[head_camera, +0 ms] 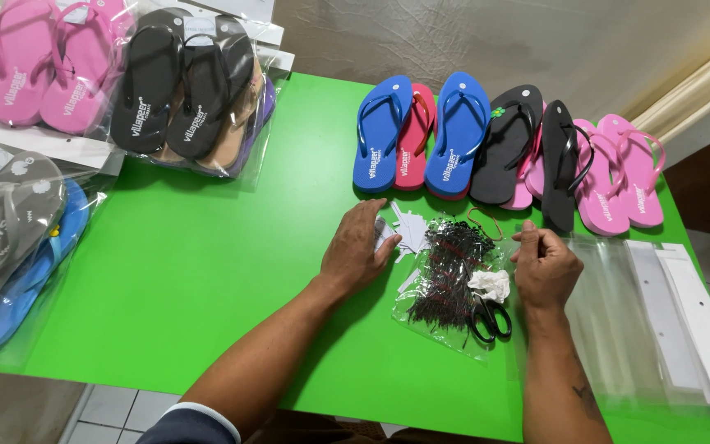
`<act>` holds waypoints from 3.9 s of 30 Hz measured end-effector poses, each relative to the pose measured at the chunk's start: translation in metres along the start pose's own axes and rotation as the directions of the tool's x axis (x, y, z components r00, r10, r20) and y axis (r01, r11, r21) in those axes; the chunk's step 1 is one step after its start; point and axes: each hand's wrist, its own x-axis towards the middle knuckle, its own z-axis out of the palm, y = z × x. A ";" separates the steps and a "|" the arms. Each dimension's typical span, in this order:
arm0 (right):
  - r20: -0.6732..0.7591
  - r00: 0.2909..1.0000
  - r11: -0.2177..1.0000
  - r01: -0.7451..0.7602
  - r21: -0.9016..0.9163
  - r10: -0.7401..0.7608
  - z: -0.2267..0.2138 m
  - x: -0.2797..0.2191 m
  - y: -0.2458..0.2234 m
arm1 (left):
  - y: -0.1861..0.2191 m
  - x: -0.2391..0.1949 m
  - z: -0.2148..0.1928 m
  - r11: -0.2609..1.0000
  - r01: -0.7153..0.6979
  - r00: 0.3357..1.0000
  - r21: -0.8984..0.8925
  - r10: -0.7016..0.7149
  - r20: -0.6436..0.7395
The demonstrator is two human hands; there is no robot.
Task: Cleaning flip-flops with a cloth and attaching small identification tags to the straps at a workstation.
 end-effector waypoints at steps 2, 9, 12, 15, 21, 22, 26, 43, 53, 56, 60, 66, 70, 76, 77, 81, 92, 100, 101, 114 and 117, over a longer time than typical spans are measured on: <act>0.008 1.000 1.000 0.001 0.010 -0.001 0.000 -0.001 -0.006 | 0.003 0.000 -0.003 1.000 0.008 1.000 -0.006 -0.008 0.007; 0.057 0.998 1.000 -0.024 -0.016 0.025 0.001 -0.004 -0.018 | 0.001 0.001 0.000 0.998 0.043 0.999 -0.050 -0.043 0.005; 0.045 0.998 0.999 -0.047 -0.014 0.048 0.001 -0.004 -0.021 | -0.008 0.000 0.006 0.994 0.044 0.999 -0.102 -0.046 -0.022; 0.025 0.998 0.998 -0.063 -0.015 0.063 0.002 -0.001 -0.014 | -0.019 0.001 0.014 0.977 0.052 0.988 -0.206 -0.081 -0.134; 0.151 0.969 0.950 -0.227 0.213 0.198 -0.033 0.015 -0.012 | -0.010 0.010 -0.008 0.852 0.211 0.912 -0.479 -0.348 -0.217; 0.148 0.969 0.951 -0.228 0.208 0.200 -0.045 0.016 -0.023 | -0.012 0.012 -0.009 0.850 0.210 0.914 -0.483 -0.346 -0.213; 0.575 0.748 0.937 -0.331 -0.107 0.330 -0.075 0.016 -0.061 | -0.015 0.015 -0.010 0.811 0.229 0.880 -0.539 -0.409 -0.242; 0.633 0.755 0.945 -0.307 0.113 0.170 -0.057 0.016 -0.016 | 0.010 0.072 -0.009 0.904 0.399 0.876 -0.155 -0.425 -0.228; 0.400 0.881 0.721 -0.448 0.529 0.253 -0.040 0.012 -0.032 | -0.011 0.072 -0.002 0.806 0.395 0.792 -0.441 -0.542 -0.282; 0.368 0.883 0.729 -0.454 0.513 0.290 -0.037 0.011 -0.030 | 0.009 0.052 -0.016 0.778 0.301 0.779 -0.552 -0.534 -0.329; 0.383 0.901 0.805 -0.378 0.456 0.206 -0.020 0.012 -0.046 | 0.051 0.026 -0.034 0.817 0.051 0.833 -0.574 -0.353 -0.427; 0.435 0.885 0.649 -0.429 0.628 0.165 0.017 0.066 -0.117 | 0.061 0.010 -0.017 0.931 -0.273 0.849 -0.242 0.115 -0.515; 0.450 0.873 0.502 -0.479 0.720 0.187 0.025 0.078 -0.122 | 0.052 0.019 -0.035 0.836 -0.254 0.891 -0.487 0.007 -0.454; 0.579 0.759 0.670 -0.599 0.439 0.299 0.026 0.065 -0.143 | 0.057 0.033 -0.034 0.572 -0.151 0.900 -0.806 -0.258 -0.351; 0.596 0.765 0.847 -0.467 0.253 0.244 0.019 0.067 -0.147 | 0.056 0.033 -0.032 0.548 -0.144 0.869 -0.824 -0.328 -0.371; 0.693 0.667 0.949 -0.304 -0.080 0.272 0.006 0.071 -0.154 | 0.067 0.022 -0.026 0.589 -0.178 0.801 -0.789 -0.378 -0.463; 0.610 0.775 0.638 -0.557 0.532 0.169 0.006 0.085 -0.090 | 0.070 0.060 -0.064 0.456 0.059 0.947 -0.888 -0.307 -0.094; 0.716 0.638 0.759 -0.309 0.573 -0.282 0.018 0.075 -0.091 | 0.072 0.087 -0.088 0.031 0.360 0.927 -0.933 -0.125 0.354; 0.708 0.685 0.744 -0.382 0.549 -0.171 0.017 0.076 -0.099 | 0.067 0.088 -0.087 0.015 0.325 0.929 -0.946 -0.194 0.316; 0.520 0.842 0.866 -0.149 0.478 -0.142 -0.014 0.068 -0.184 | 0.059 0.086 -0.073 0.200 0.229 0.941 -0.953 -0.298 0.163; 0.572 0.796 0.867 -0.132 0.480 -0.196 -0.022 0.068 -0.186 | 0.068 0.081 -0.092 0.109 0.331 0.927 -0.937 -0.222 0.302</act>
